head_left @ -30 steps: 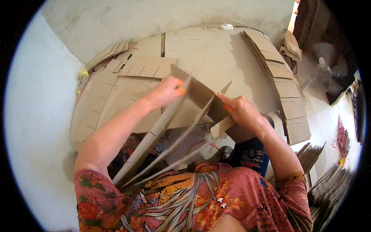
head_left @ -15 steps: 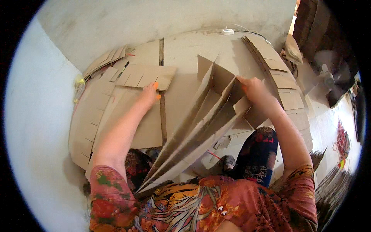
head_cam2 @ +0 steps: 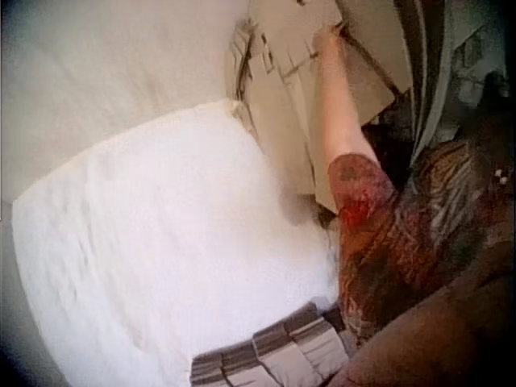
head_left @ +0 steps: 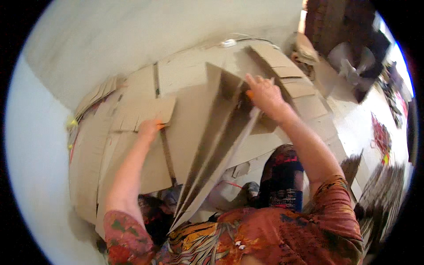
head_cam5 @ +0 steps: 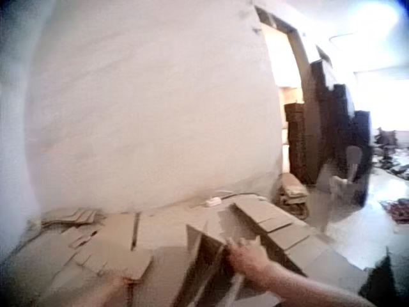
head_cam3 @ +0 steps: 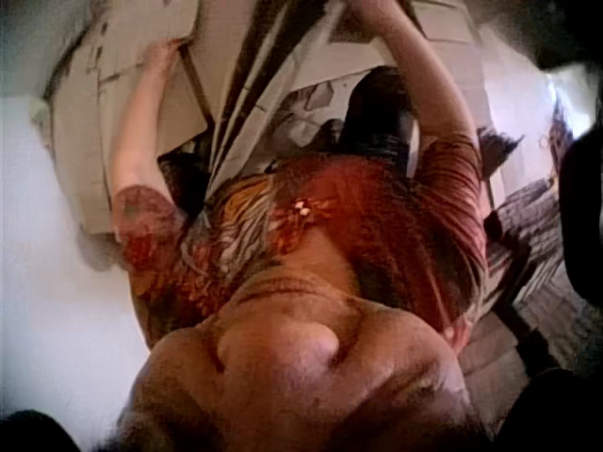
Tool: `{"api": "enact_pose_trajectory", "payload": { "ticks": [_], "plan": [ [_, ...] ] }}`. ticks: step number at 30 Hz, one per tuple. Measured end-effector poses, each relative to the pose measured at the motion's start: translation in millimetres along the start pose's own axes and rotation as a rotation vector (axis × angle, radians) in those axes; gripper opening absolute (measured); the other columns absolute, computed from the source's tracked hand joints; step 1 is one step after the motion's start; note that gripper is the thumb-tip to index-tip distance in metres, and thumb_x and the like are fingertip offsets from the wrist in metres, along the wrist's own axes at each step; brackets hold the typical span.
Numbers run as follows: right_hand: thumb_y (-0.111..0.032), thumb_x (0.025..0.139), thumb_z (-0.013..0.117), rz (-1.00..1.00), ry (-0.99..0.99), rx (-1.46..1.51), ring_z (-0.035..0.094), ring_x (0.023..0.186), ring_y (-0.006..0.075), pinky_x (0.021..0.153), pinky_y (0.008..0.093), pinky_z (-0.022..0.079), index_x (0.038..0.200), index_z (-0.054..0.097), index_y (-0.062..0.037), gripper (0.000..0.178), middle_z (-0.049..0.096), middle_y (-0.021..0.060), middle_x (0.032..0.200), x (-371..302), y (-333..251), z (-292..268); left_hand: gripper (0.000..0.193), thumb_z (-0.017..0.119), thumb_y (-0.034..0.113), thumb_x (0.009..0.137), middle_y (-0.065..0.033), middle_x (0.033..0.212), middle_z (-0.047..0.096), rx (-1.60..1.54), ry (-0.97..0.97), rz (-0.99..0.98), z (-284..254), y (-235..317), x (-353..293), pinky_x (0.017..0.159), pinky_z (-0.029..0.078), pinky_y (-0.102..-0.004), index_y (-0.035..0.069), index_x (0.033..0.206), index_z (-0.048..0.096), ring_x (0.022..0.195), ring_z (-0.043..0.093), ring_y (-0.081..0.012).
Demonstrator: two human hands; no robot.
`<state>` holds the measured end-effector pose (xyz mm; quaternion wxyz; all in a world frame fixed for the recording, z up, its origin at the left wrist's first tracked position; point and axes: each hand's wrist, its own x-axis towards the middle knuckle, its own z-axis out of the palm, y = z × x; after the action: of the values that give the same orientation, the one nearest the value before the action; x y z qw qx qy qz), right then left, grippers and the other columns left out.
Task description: The person sits on the floor and folds pre-cut cardboard sheets into a multi-compartment structure. They repeatedly pick up flat cardboard pieces, fold along scored lines to form dividers, and stack the completed units.
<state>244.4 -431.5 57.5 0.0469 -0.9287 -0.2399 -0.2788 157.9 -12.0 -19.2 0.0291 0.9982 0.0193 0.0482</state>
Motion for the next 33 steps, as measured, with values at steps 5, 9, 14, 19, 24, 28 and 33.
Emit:
{"api": "enact_pose_trajectory", "payload": {
  "ticks": [5, 9, 14, 19, 24, 28, 33],
  "plan": [
    [-0.024, 0.086, 0.058, 0.123, -0.029, 0.718, 0.059, 0.091, 0.0339, 0.076, 0.0394, 0.049, 0.119, 0.050, -0.0052, 0.039, 0.059, 0.0192, 0.100, -25, -44, -50, 0.027, 0.054, 0.005, 0.085, -0.0125, 0.098, 0.066, -0.539, 0.494, -0.094, -43, 8, -20, 0.077, 0.047, -0.0319, 0.005, 0.111, 0.062, 0.088, 0.061, -0.0215],
    [-0.023, 0.086, 0.062, 0.348, -0.161, 1.499, 0.061, 0.091, 0.0226, 0.075, 0.0318, 0.051, 0.127, 0.045, 0.0002, 0.050, 0.060, 0.0152, 0.106, -54, -66, -70, 0.031, 0.057, -0.001, 0.082, -0.0125, 0.109, 0.062, -0.656, 0.581, 0.214, -103, 125, -55, 0.087, 0.045, -0.0309, -0.003, 0.113, 0.059, 0.099, 0.059, -0.0232],
    [-0.012, 0.087, 0.052, 0.729, -0.123, 2.093, 0.063, 0.084, 0.0215, 0.069, 0.0325, 0.053, 0.113, 0.053, 0.0047, 0.031, 0.058, 0.0133, 0.107, -83, -64, -69, 0.038, 0.063, 0.005, 0.080, -0.0165, 0.124, 0.052, -0.416, 0.361, 0.804, -118, 205, -108, 0.095, 0.042, -0.0377, -0.003, 0.117, 0.055, 0.115, 0.051, -0.0284],
    [-0.009, 0.086, 0.053, 0.992, 0.288, 1.815, 0.056, 0.071, 0.0122, 0.054, 0.0235, 0.042, 0.108, 0.060, -0.0068, 0.023, 0.061, 0.0053, 0.088, -105, -17, -89, 0.045, 0.064, 0.024, 0.083, -0.0161, 0.124, 0.052, -0.681, 0.259, 0.348, -121, 201, -125, 0.097, 0.039, -0.0363, 0.001, 0.120, 0.054, 0.117, 0.048, -0.0247],
    [-0.007, 0.085, 0.056, 0.792, 0.448, 1.488, 0.044, 0.060, 0.0018, 0.047, 0.0181, 0.030, 0.101, 0.067, -0.0097, 0.020, 0.060, -0.0047, 0.078, -128, 26, -102, 0.044, 0.063, 0.025, 0.085, -0.0214, 0.105, 0.061, -0.728, -0.005, -0.008, -95, 170, -114, 0.083, 0.046, -0.0341, -0.007, 0.114, 0.054, 0.097, 0.060, -0.0264],
    [-0.010, 0.084, 0.061, 0.833, 0.351, 1.392, 0.042, 0.059, 0.0000, 0.049, 0.0167, 0.029, 0.097, 0.069, -0.0096, 0.015, 0.060, -0.0077, 0.076, -132, 31, -107, 0.032, 0.061, 0.017, 0.085, -0.0169, 0.096, 0.065, -0.588, -0.087, -0.039, -94, 163, -119, 0.076, 0.047, -0.0312, -0.005, 0.108, 0.059, 0.085, 0.061, -0.0227],
    [-0.012, 0.082, 0.065, 0.717, 0.355, 1.429, 0.051, 0.068, 0.0033, 0.060, 0.0200, 0.039, 0.097, 0.069, -0.0064, 0.016, 0.062, -0.0055, 0.080, -128, 34, -110, 0.028, 0.060, 0.015, 0.084, -0.0138, 0.098, 0.065, -0.524, -0.106, -0.052, -113, 144, -134, 0.079, 0.046, -0.0312, 0.001, 0.108, 0.062, 0.088, 0.060, -0.0222]
  ]
}}
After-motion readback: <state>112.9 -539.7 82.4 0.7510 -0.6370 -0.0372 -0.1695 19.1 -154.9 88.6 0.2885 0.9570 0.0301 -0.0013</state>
